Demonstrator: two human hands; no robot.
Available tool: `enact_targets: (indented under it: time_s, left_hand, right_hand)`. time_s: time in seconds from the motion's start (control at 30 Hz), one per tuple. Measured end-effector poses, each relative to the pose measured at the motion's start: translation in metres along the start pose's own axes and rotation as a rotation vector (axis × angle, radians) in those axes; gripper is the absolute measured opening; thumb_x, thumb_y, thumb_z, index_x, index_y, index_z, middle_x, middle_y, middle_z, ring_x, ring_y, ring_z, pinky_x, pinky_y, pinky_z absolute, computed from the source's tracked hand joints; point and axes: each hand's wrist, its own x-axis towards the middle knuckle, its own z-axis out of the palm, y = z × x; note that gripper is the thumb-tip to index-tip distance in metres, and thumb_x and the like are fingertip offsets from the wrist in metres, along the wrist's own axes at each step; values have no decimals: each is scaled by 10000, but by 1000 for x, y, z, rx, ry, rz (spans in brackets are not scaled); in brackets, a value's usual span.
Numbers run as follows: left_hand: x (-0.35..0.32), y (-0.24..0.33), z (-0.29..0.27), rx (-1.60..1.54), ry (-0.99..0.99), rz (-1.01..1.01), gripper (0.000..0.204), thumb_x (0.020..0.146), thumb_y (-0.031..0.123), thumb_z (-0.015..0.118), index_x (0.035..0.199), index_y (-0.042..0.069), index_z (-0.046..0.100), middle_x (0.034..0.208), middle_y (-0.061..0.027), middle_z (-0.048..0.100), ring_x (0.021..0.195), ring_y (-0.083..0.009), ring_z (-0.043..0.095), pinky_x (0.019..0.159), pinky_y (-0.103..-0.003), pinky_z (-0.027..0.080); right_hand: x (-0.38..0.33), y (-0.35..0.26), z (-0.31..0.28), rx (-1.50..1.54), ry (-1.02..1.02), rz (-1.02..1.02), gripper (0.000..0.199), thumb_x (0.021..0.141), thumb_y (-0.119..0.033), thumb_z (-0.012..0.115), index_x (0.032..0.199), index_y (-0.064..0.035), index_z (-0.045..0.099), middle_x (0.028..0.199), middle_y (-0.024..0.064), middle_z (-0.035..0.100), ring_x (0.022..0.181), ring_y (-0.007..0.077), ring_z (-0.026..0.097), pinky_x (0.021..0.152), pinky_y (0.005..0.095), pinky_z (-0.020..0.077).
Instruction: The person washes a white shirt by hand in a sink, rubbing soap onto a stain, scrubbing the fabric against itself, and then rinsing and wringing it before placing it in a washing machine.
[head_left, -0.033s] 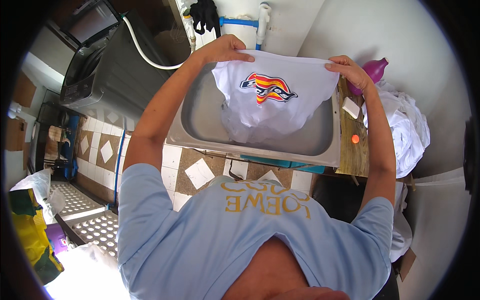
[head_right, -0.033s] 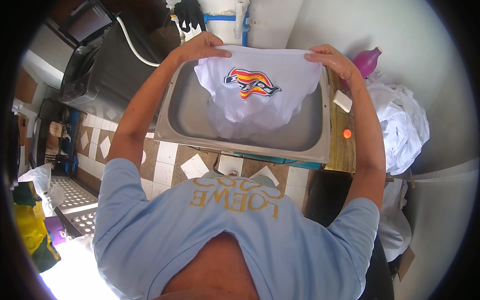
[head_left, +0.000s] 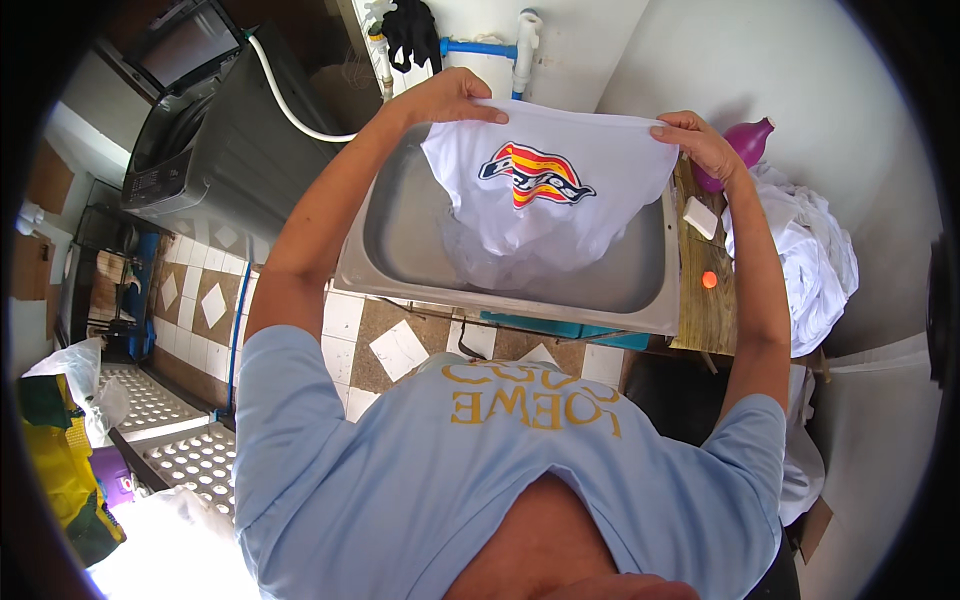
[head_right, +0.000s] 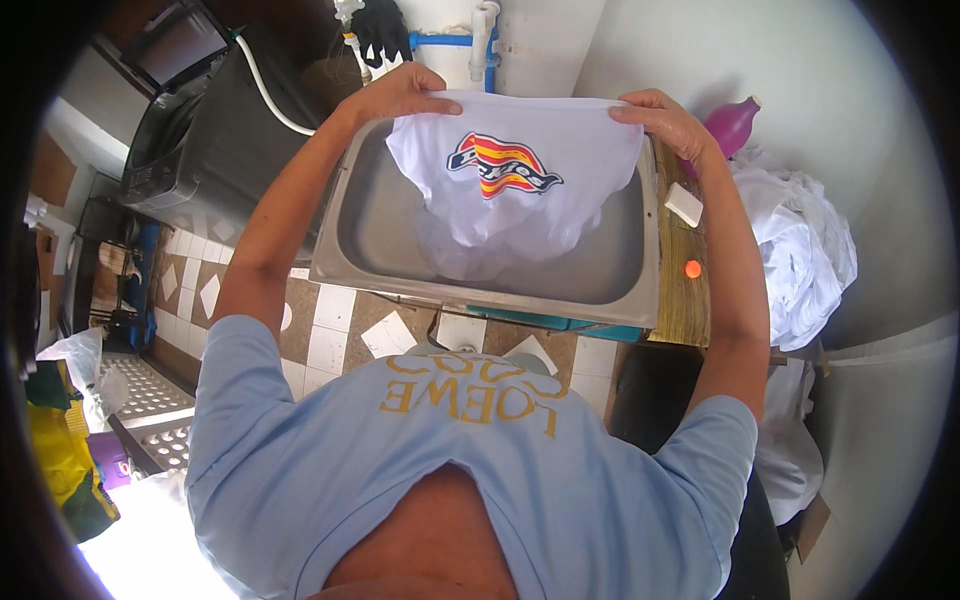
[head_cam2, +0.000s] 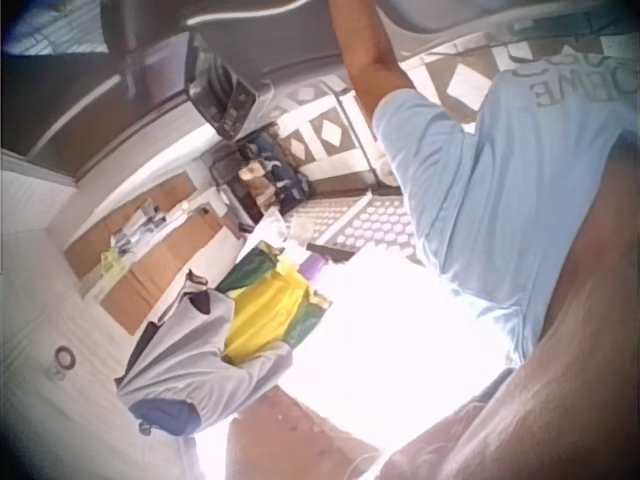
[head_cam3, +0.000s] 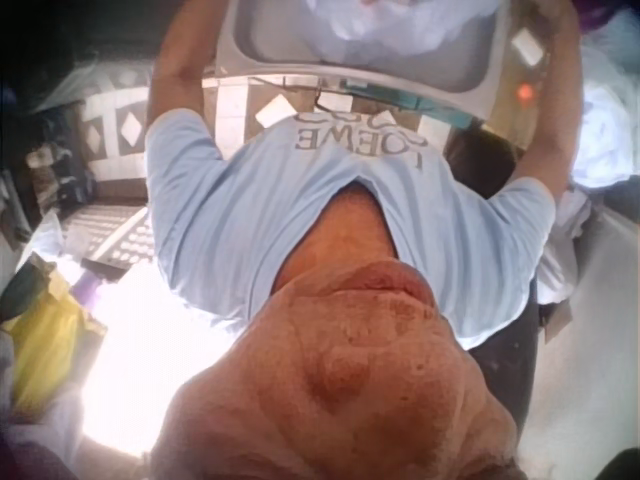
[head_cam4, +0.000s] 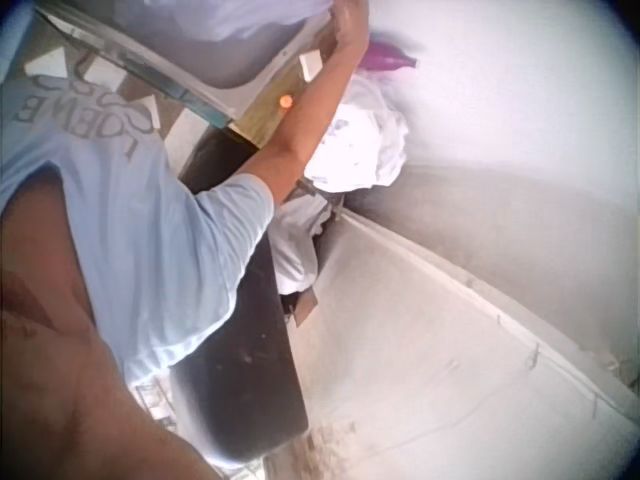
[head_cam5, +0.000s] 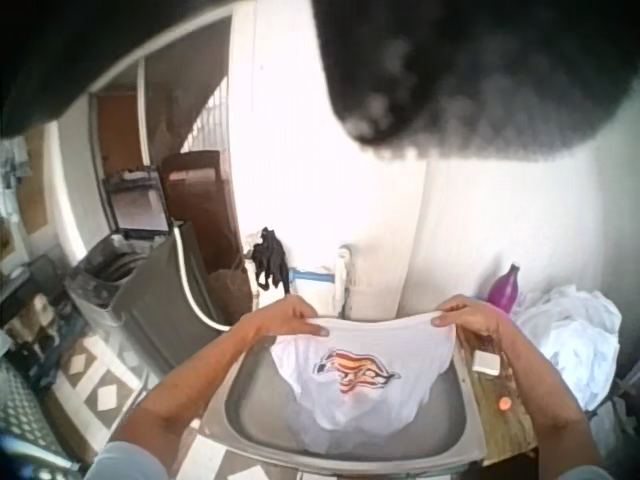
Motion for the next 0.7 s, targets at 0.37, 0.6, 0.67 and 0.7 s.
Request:
enact_targets:
  time_s: [0.37,0.6,0.67,0.7]
  left_hand:
    - [-1,31,-45,526,52,94,466,754,437,714,623,4,606,544,-101,485,543,-226,503,539,-363,401]
    - [-8,20,-30,910,21,17,532,694,530,687,785,6,688,748,-154,649,768,-333,639,683,-419,501]
    - [-9,27,-31,912,0,-61,526,693,531,681,794,16,694,783,-147,659,792,-330,640,704,-416,503]
    - [-11,34,-36,907,6,-93,526,695,538,672,795,23,697,796,-144,662,801,-329,640,713,-415,502]
  right_hand:
    - [-14,-33,19,239,230,-114,237,814,-205,635,954,-15,657,848,27,642,824,144,604,782,263,463]
    - [-6,-22,30,-642,-268,137,278,822,-250,592,967,-22,658,790,-22,589,766,77,512,684,243,419]
    - [-10,-22,29,-576,-228,32,241,815,-235,587,907,-19,642,755,-33,576,726,58,496,656,230,406]
    - [-13,-25,24,-527,-178,-72,224,810,-227,586,870,-15,629,738,-37,569,709,51,488,645,226,401]
